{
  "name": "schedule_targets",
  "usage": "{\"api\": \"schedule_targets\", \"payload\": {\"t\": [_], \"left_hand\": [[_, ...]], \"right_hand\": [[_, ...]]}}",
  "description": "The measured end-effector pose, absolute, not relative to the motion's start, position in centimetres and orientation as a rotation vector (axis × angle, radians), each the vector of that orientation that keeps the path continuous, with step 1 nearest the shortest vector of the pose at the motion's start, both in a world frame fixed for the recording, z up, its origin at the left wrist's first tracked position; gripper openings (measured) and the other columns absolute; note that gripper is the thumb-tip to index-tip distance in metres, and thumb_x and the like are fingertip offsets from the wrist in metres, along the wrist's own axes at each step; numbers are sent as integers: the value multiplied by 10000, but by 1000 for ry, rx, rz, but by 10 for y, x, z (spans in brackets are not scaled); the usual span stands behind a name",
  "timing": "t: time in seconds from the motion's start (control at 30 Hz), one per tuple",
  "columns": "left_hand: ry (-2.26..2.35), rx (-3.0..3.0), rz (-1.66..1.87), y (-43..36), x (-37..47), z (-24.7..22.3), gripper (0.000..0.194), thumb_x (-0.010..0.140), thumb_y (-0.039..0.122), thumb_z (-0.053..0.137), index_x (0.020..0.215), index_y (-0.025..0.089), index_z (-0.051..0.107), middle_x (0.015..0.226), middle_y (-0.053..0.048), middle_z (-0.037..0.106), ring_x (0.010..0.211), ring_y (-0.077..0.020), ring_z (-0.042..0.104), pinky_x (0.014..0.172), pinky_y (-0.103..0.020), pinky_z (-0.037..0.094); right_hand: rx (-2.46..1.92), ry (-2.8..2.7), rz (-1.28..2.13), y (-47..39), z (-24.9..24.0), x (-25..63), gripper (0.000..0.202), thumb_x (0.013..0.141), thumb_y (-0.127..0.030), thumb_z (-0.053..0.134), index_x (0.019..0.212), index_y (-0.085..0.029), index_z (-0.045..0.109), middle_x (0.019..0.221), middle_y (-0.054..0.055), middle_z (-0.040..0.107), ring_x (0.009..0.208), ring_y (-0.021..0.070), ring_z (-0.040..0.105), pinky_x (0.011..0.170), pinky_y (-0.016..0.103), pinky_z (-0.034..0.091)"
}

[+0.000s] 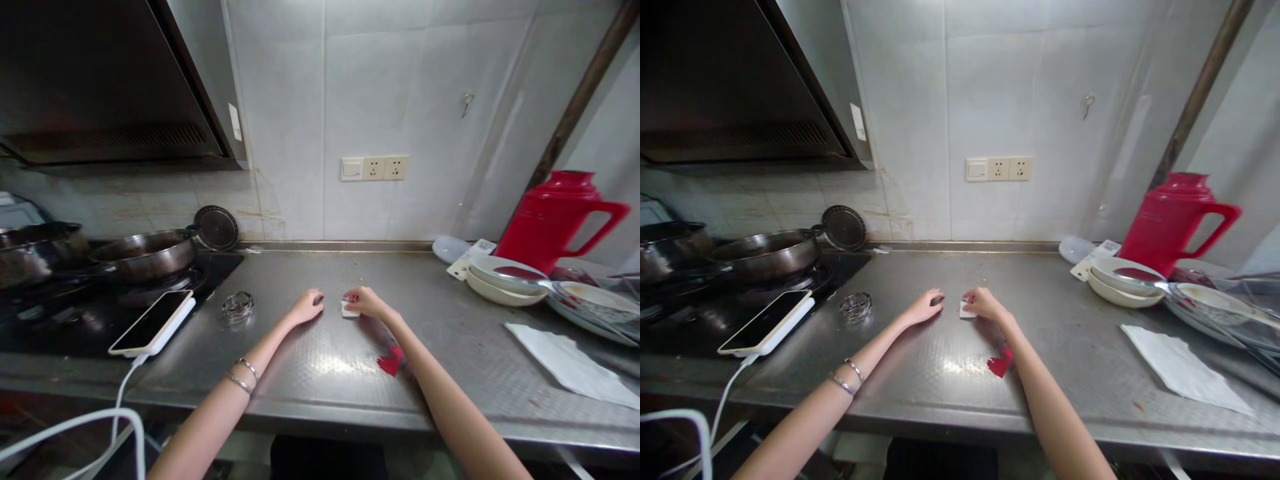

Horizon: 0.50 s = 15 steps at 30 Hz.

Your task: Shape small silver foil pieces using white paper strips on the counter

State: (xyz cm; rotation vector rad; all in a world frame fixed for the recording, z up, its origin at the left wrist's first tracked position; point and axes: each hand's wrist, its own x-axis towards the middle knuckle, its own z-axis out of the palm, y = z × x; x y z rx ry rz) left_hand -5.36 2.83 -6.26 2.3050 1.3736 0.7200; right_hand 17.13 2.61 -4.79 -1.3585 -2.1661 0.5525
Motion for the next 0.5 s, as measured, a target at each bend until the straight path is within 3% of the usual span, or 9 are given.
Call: {"api": "schedule_targets", "payload": {"t": [0.27, 0.5], "left_hand": [[1303, 2160, 904, 26, -54, -64, 295, 767, 195, 570, 1041, 123, 653, 1198, -142, 613, 1211, -273, 490, 1068, -416, 313], [986, 1846, 1026, 17, -41, -51, 473, 743, 289, 661, 1165, 97, 567, 1148, -157, 644, 1028, -219, 625, 901, -332, 477]], "right_hand": [[-1269, -2044, 659, 25, -43, 167, 175, 664, -246, 606, 718, -118, 712, 543, -3, 591, 544, 123, 511, 532, 224, 341], [-1118, -1774, 790, 24, -36, 156, 353, 706, -489, 567, 757, -142, 607, 682, 34, 612, 574, 130, 541, 510, 236, 420]]}}
